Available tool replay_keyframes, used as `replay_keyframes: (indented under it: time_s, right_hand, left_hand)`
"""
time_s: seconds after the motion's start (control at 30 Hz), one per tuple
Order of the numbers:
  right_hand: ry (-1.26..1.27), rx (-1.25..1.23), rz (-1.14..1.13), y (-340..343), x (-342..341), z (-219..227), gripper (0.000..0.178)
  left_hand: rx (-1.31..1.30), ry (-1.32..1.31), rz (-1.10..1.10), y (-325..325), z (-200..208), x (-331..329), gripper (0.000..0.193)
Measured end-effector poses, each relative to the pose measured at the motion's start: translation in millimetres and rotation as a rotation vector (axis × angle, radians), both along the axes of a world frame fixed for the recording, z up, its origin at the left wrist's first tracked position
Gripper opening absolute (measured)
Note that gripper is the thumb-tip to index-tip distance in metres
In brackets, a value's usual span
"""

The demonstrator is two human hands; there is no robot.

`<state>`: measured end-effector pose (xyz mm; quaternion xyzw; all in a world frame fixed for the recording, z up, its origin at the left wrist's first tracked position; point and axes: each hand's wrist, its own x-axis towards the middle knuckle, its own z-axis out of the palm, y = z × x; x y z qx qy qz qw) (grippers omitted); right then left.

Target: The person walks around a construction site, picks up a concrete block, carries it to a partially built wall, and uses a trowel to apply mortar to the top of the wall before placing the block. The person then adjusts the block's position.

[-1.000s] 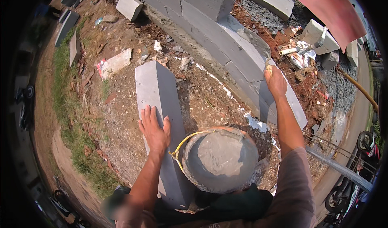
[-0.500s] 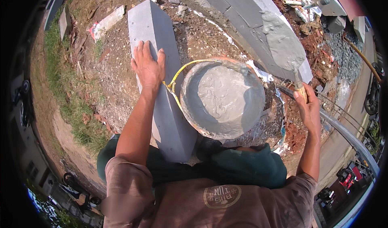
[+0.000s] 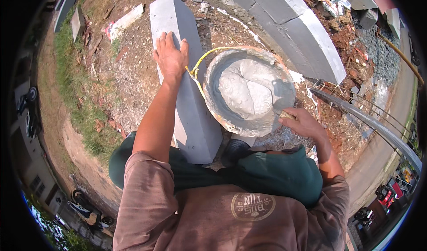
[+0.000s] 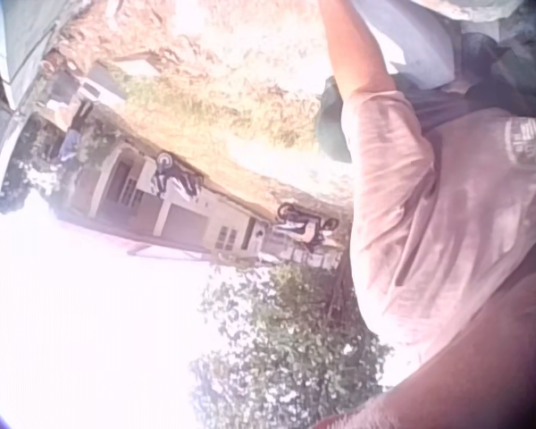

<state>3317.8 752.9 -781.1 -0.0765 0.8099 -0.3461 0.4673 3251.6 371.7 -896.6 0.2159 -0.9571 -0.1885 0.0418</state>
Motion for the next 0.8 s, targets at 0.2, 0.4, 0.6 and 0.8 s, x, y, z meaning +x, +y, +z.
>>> replay_keyframes:
  time_s: [0.2, 0.4, 0.6, 0.8]
  right_hand:
    - [-0.34, -0.132, -0.474, 33, 13, 18, 0.031]
    - [-0.015, -0.03, -0.596, 55, -77, 8, 0.034]
    - [0.37, 0.161, -0.547, 54, -228, -29, 0.038]
    - [0.899, 0.833, -0.226, 89, -247, -84, 0.039]
  left_hand:
    - [-0.006, -0.024, 0.011, 1, 3, -1, 0.057]
    - [0.011, -0.024, 0.019, -1, 4, -1, 0.055]
    - [0.006, -0.054, 0.021, -2, 6, -4, 0.054]
    - [0.02, -0.031, 0.002, 6, 6, -7, 0.054]
